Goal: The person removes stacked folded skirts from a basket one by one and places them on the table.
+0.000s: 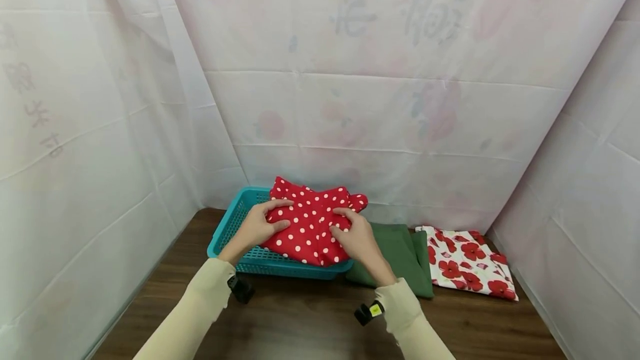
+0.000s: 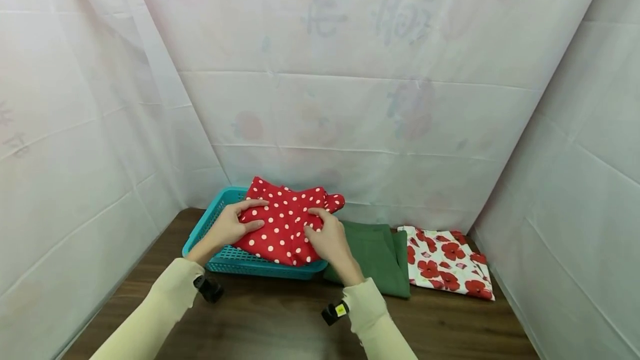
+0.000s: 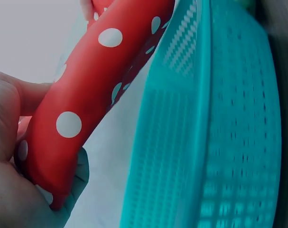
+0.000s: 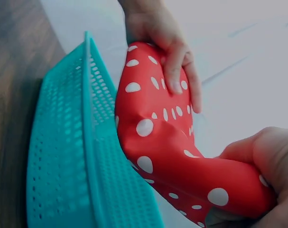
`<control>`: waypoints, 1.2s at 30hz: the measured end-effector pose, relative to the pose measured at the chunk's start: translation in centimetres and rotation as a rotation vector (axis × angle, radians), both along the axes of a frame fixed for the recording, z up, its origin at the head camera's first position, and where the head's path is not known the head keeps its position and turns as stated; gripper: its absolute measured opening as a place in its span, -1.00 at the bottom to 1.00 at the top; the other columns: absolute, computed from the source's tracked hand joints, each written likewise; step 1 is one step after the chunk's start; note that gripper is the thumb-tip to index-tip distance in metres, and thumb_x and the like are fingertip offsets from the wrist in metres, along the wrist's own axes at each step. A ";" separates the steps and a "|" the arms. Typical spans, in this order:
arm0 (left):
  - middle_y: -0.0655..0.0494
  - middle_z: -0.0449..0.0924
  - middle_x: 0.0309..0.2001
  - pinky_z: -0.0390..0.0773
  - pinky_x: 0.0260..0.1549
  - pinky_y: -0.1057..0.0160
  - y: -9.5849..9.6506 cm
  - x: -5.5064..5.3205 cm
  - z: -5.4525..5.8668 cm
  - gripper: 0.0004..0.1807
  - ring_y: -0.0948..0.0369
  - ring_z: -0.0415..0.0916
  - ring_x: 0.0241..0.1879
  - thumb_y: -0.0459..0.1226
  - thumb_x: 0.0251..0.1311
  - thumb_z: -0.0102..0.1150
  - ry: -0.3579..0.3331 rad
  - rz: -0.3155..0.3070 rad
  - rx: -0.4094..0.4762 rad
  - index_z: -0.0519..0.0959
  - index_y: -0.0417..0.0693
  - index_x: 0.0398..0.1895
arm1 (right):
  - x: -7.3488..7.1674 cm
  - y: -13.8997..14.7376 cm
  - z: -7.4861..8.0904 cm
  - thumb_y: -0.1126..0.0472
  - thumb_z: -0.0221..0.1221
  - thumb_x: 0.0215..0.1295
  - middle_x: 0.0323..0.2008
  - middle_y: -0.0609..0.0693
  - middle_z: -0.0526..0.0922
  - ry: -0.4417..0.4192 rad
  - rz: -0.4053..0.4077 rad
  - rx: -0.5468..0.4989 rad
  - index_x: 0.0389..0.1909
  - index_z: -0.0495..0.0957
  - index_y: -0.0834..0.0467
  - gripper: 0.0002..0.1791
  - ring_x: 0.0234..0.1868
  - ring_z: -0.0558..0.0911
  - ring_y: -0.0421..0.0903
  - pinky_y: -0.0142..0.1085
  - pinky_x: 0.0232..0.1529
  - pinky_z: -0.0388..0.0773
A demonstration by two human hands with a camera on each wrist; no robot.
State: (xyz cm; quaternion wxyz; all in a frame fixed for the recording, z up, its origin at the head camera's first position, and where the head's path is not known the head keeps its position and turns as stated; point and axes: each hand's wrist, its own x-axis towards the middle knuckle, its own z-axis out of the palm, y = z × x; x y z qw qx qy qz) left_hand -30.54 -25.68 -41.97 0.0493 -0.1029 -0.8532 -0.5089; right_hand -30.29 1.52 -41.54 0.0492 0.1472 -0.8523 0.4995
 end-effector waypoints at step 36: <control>0.03 0.62 0.25 0.67 -0.10 0.42 15.1 10.7 -4.5 -0.39 0.18 0.61 0.14 -0.24 0.31 0.37 0.178 -0.345 0.066 0.48 0.15 0.42 | 12.7 17.3 -5.4 -0.06 0.42 0.27 0.38 0.20 0.46 -0.241 -0.298 0.047 0.46 0.42 -0.11 -0.26 0.23 0.54 0.13 -0.28 -0.08 0.73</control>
